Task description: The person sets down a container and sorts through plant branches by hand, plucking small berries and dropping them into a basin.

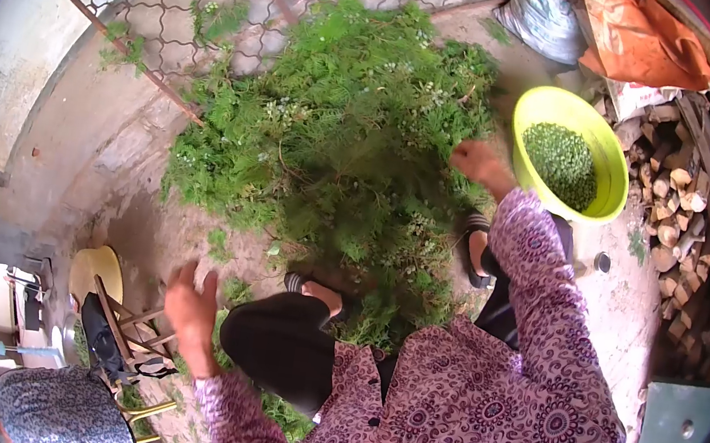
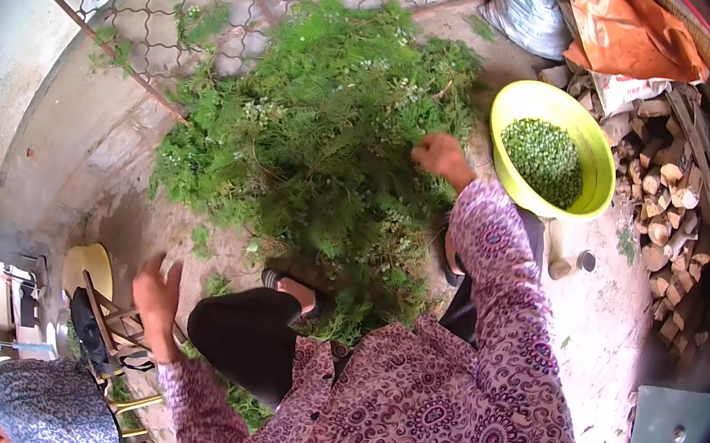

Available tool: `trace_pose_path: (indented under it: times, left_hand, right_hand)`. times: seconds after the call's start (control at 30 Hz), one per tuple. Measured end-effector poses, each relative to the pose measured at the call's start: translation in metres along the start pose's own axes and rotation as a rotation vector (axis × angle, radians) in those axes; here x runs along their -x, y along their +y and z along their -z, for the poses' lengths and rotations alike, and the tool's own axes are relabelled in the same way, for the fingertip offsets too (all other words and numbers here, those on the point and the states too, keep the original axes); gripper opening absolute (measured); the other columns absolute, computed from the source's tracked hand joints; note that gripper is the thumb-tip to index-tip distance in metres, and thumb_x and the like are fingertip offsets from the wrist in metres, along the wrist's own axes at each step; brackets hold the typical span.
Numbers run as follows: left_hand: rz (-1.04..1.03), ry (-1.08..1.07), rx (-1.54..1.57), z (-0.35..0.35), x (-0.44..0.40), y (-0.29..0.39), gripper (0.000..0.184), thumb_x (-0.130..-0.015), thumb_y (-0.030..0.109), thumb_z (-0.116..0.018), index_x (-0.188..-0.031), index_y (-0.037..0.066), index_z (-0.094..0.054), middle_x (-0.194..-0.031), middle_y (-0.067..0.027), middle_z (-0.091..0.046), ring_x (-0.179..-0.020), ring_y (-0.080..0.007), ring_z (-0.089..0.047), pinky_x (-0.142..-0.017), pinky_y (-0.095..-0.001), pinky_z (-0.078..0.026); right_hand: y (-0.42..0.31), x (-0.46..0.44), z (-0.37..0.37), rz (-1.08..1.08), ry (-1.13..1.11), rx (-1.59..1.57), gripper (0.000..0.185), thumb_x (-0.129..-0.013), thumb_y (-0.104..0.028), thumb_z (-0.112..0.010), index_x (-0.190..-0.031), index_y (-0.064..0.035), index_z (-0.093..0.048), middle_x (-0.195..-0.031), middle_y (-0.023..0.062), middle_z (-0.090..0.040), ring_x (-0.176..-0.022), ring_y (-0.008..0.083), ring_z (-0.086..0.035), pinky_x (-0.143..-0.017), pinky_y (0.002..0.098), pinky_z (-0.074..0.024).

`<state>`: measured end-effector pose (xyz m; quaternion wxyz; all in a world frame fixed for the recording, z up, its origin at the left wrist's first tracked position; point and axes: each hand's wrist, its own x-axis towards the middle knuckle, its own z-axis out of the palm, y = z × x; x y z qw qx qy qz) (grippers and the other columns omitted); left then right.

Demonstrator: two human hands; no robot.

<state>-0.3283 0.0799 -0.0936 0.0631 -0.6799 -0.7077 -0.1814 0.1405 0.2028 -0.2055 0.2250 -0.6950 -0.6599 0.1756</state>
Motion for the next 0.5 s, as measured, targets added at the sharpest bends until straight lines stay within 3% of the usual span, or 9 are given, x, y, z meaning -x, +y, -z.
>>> trace_pose_path:
  times: [0.1, 0.2, 0.3, 0.33, 0.4, 0.47, 0.5]
  left_hand:
    - [-0.107, 0.042, 0.258, -0.020, -0.044, 0.054, 0.030, -0.070, 0.016, -0.066, -0.095, -0.001, -0.060, -0.094, -0.0190, -0.060, -0.084, -0.0314, -0.059, -0.074, -0.0360, -0.048]
    - [-0.131, -0.014, 0.408, -0.069, -0.059, 0.065, 0.031, -0.071, 0.018, -0.065, -0.096, 0.002, -0.060, -0.094, -0.0189, -0.060, -0.084, -0.0315, -0.059, -0.072, -0.0373, -0.048]
    - [-0.188, -0.353, -0.013, -0.087, -0.059, 0.066, 0.032, -0.070, 0.022, -0.065, -0.096, 0.004, -0.059, -0.092, -0.0176, -0.058, -0.079, -0.0335, -0.057, -0.065, -0.0398, -0.047]
    - [-0.177, -0.362, -0.011, -0.085, -0.059, 0.066, 0.032, -0.070, 0.022, -0.065, -0.096, 0.004, -0.059, -0.092, -0.0176, -0.058, -0.079, -0.0335, -0.057, -0.065, -0.0398, -0.047]
    - [-0.198, -0.217, 0.339, -0.082, -0.063, 0.063, 0.032, -0.069, 0.022, -0.066, -0.095, 0.005, -0.061, -0.088, -0.0163, -0.059, -0.075, -0.0274, -0.059, -0.062, -0.0374, -0.047]
    - [-0.144, -0.237, 0.417, -0.082, -0.068, 0.057, 0.035, -0.068, 0.026, -0.067, -0.096, 0.007, -0.061, -0.092, -0.0164, -0.059, -0.078, -0.0281, -0.059, -0.062, -0.0386, -0.047]
    - [-0.129, -0.237, 0.414, -0.084, -0.069, 0.052, 0.035, -0.068, 0.026, -0.067, -0.096, 0.007, -0.061, -0.092, -0.0164, -0.059, -0.078, -0.0281, -0.059, -0.062, -0.0386, -0.047]
  right_hand:
    - [-0.003, 0.024, -0.059, -0.129, -0.220, -0.321, 0.027, -0.071, -0.029, -0.056, -0.079, -0.0043, -0.064, -0.073, 0.0169, -0.061, -0.068, 0.0288, -0.059, -0.065, 0.0364, -0.0471]
    - [0.006, 0.037, -0.114, -0.160, -0.374, -0.186, 0.030, -0.072, -0.030, -0.055, -0.079, -0.0026, -0.063, -0.072, 0.0155, -0.061, -0.064, 0.0274, -0.058, -0.064, 0.0378, -0.0461]
    - [0.004, 0.038, -0.143, -0.201, -0.427, -0.306, 0.032, -0.074, -0.032, -0.054, -0.077, -0.0012, -0.063, -0.071, 0.0144, -0.061, -0.062, 0.0273, -0.058, -0.065, 0.0404, -0.0454]
    - [0.001, 0.030, -0.152, -0.237, -0.468, -0.361, 0.033, -0.075, -0.032, -0.053, -0.077, -0.0016, -0.063, -0.073, 0.0149, -0.062, -0.064, 0.0279, -0.057, -0.066, 0.0413, -0.0450]
    - [-0.020, 0.012, -0.165, -0.271, -0.509, -0.421, 0.033, -0.076, -0.033, -0.053, -0.076, -0.0019, -0.064, -0.075, 0.0154, -0.062, -0.065, 0.0286, -0.057, -0.067, 0.0422, -0.0446]
    - [-0.052, -0.005, -0.176, -0.167, -0.460, -0.349, 0.035, -0.077, -0.038, -0.053, -0.086, -0.0053, -0.064, -0.092, 0.0189, -0.060, -0.079, 0.0272, -0.057, -0.072, 0.0389, -0.0437]
    - [-0.055, -0.010, -0.181, -0.161, -0.474, -0.347, 0.035, -0.077, -0.038, -0.053, -0.086, -0.0053, -0.064, -0.092, 0.0189, -0.060, -0.079, 0.0272, -0.057, -0.072, 0.0389, -0.0437]
